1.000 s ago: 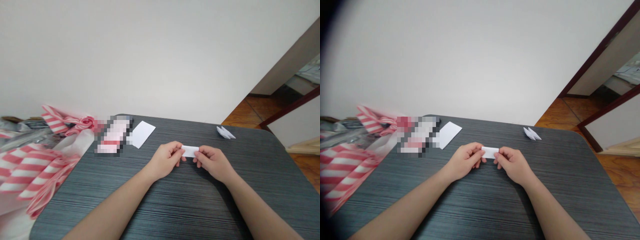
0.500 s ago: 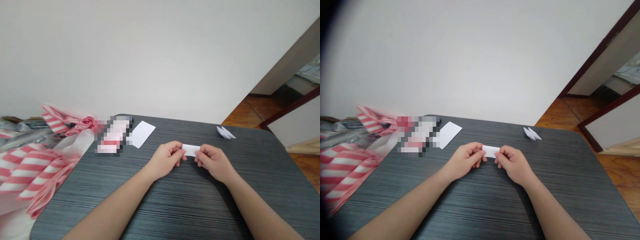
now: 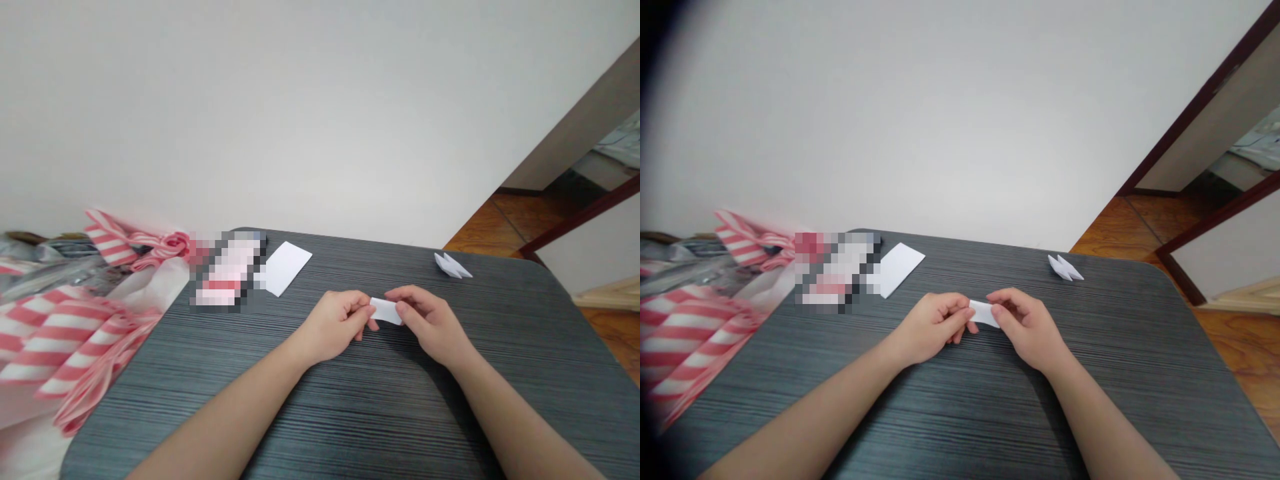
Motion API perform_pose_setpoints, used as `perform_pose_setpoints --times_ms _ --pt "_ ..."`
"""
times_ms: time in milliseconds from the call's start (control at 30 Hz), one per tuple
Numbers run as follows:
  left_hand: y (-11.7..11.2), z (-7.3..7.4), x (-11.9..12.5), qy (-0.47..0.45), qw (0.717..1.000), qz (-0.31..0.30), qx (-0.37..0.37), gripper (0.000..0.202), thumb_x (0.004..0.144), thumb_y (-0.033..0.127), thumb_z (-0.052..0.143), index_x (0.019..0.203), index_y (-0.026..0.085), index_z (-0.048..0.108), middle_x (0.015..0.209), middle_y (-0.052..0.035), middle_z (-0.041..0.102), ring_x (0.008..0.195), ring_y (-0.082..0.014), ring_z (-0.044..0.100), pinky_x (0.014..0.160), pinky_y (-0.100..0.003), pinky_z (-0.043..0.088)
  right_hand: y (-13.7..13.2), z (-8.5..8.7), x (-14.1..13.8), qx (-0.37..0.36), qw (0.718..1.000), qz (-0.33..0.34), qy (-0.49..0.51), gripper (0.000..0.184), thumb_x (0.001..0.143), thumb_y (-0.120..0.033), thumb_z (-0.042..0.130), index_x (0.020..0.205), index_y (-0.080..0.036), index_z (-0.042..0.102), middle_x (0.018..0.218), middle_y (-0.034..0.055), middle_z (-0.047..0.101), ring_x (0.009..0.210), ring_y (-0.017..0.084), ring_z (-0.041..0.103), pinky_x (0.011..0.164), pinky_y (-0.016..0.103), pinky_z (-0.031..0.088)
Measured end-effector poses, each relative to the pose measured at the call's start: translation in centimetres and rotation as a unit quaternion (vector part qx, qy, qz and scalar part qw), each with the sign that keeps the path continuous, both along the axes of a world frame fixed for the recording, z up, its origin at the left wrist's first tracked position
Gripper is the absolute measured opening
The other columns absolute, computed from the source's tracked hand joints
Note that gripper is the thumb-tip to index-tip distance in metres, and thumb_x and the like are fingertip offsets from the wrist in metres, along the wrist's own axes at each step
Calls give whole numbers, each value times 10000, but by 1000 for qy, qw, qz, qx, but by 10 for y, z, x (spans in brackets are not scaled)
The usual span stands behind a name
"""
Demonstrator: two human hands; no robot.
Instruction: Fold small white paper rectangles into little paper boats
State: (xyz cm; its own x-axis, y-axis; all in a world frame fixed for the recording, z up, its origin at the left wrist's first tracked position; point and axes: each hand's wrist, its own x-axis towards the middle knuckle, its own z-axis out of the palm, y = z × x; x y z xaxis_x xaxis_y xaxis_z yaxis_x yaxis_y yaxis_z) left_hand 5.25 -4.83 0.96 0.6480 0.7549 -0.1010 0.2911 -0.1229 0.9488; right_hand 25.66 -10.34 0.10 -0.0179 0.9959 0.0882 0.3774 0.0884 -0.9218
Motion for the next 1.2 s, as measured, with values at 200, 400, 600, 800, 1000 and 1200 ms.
perform_pose_setpoints --times_ms 200,400,600,800,1000,1200 --pt "-1 2 2 15 999 -35 31 311 945 327 497 772 170 702 525 34 580 481 -93 515 528 -193 396 2 0 -2 38 998 29 -45 151 912 -286 601 999 -212 701 934 63 718 835 205 650 744 322 499" --pt "-2 7 2 15 998 -59 28 300 940 301 511 752 156 693 519 34 588 478 -89 528 500 -180 398 5 1 -6 91 992 72 -58 86 897 -229 614 891 -206 696 835 51 676 749 178 621 682 304 480" --pt "-4 6 2 21 997 -62 29 306 935 306 518 735 157 695 522 27 609 459 -86 525 477 -176 390 5 2 -9 75 994 70 -41 115 894 -204 610 799 -203 673 790 36 660 727 168 614 679 293 470" --pt "-4 5 3 22 998 -57 25 300 929 310 520 733 160 691 551 15 644 441 -83 525 461 -177 389 5 3 -10 55 996 67 -31 138 886 -200 602 756 -201 646 773 29 650 715 165 602 677 285 464" --pt "-3 2 2 17 998 -52 16 267 920 302 527 734 161 656 699 -12 732 484 -86 573 485 -177 428 6 2 -8 24 997 63 -42 168 906 -221 573 750 -194 628 777 24 649 717 163 593 683 280 457" --pt "-4 -1 2 10 999 -48 18 258 917 304 525 739 161 646 713 -15 735 477 -83 565 481 -179 427 6 4 -8 21 996 65 -60 182 911 -222 567 742 -194 630 766 22 654 709 163 588 679 278 447"
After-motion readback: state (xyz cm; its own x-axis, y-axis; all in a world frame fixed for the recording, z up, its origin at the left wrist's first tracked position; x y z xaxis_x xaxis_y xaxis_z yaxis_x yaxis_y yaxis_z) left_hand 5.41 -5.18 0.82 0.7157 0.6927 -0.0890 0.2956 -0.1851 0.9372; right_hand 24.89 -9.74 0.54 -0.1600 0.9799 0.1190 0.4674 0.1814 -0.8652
